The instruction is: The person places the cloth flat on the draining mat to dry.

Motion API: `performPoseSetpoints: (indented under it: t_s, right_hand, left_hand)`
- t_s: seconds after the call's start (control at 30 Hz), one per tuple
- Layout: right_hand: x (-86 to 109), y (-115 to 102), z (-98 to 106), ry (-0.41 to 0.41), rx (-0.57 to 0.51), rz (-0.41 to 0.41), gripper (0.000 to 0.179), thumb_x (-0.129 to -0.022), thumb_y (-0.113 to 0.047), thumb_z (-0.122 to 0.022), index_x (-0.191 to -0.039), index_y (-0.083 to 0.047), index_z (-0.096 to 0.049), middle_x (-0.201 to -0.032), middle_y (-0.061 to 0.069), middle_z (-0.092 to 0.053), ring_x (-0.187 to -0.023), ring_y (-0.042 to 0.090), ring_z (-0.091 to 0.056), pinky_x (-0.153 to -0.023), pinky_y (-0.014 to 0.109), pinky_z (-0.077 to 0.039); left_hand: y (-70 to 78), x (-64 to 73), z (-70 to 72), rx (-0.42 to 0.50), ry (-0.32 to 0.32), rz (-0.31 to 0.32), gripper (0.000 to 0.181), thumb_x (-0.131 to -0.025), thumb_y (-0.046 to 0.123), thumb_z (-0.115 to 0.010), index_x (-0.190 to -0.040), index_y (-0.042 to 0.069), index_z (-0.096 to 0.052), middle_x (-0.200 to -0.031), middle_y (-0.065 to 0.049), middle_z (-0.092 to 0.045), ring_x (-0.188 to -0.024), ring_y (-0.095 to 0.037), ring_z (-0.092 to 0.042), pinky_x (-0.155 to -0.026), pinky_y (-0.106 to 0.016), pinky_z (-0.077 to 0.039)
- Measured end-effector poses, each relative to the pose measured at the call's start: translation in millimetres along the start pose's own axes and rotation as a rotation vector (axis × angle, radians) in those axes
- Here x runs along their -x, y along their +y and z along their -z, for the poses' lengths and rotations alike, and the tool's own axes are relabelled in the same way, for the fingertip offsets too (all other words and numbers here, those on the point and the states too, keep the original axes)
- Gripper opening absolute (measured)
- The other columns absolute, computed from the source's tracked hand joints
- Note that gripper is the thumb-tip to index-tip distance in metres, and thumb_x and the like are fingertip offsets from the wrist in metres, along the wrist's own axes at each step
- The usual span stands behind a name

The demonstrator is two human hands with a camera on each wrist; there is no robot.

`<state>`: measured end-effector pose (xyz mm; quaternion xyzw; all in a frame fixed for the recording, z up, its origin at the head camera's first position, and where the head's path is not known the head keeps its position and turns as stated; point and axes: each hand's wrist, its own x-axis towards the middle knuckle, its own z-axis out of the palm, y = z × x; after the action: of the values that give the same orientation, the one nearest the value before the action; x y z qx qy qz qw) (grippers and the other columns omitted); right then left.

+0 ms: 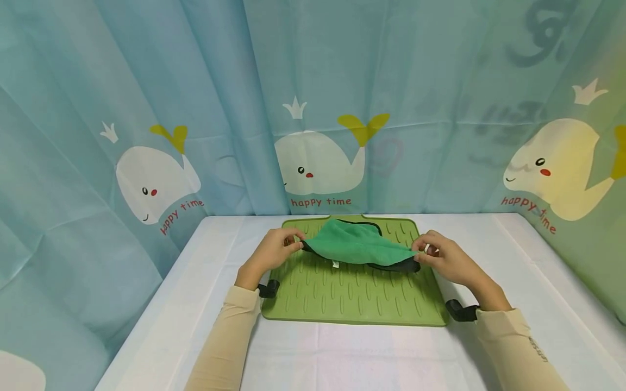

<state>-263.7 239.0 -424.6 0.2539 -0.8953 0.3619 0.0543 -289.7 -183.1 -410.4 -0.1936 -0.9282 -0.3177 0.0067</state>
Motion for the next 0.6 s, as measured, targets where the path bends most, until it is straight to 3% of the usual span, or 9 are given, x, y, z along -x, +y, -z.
performPoseSetpoints:
  t_s: [0.17,0.4,0.5,0.6]
  right_hand:
    - [1.5,-0.9,1.9,-0.024,-0.090,-0.014,0.006,-0.098,-0.008,-0.068,-0.100,-0.012,-0.064,-0.098,0.003,-0.056,-0.080,0.009,-0.049,-0.068,0.027,-0.043]
    - [-0.6,-2.9,-7.2,-0.142,-0.079,-0.069,0.009,-0.097,-0.012,-0.070,-0.104,-0.012,-0.063,-0.101,0.003,-0.059,-0.083,0.012,-0.051,-0.069,0.028,-0.046]
    - [-2.3,-5.2,-9.5,-0.190,-0.070,-0.125,0.018,-0.098,-0.018,-0.070,-0.110,-0.008,-0.060,-0.099,0.005,-0.061,-0.084,0.014,-0.055,-0.068,0.029,-0.048]
    - [-2.4,-6.5,-8.2,-0.240,-0.051,-0.177,0.027,-0.099,-0.025,-0.070,-0.112,-0.006,-0.056,-0.097,0.006,-0.062,-0.082,0.016,-0.057,-0.067,0.030,-0.048]
  left_hand:
    - [-6.0,0.2,0.5,0.042,-0.001,0.009,0.020,-0.101,0.018,-0.066,-0.119,0.014,-0.073,-0.084,-0.005,-0.062,-0.070,-0.015,-0.051,-0.065,-0.032,-0.044]
    - [-8.0,-1.2,-6.7,0.009,-0.079,0.059,0.015,-0.100,0.018,-0.068,-0.113,0.011,-0.070,-0.081,-0.004,-0.061,-0.065,-0.016,-0.051,-0.062,-0.030,-0.044]
    - [-6.0,-1.5,-9.8,-0.024,-0.092,0.092,0.012,-0.098,0.020,-0.071,-0.099,0.011,-0.063,-0.074,0.000,-0.055,-0.059,-0.013,-0.047,-0.062,-0.029,-0.042]
    - [-4.1,-1.7,-11.5,-0.071,-0.103,0.124,0.031,-0.098,0.026,-0.071,-0.075,0.010,-0.057,-0.061,0.002,-0.050,-0.050,-0.010,-0.038,-0.056,-0.026,-0.037]
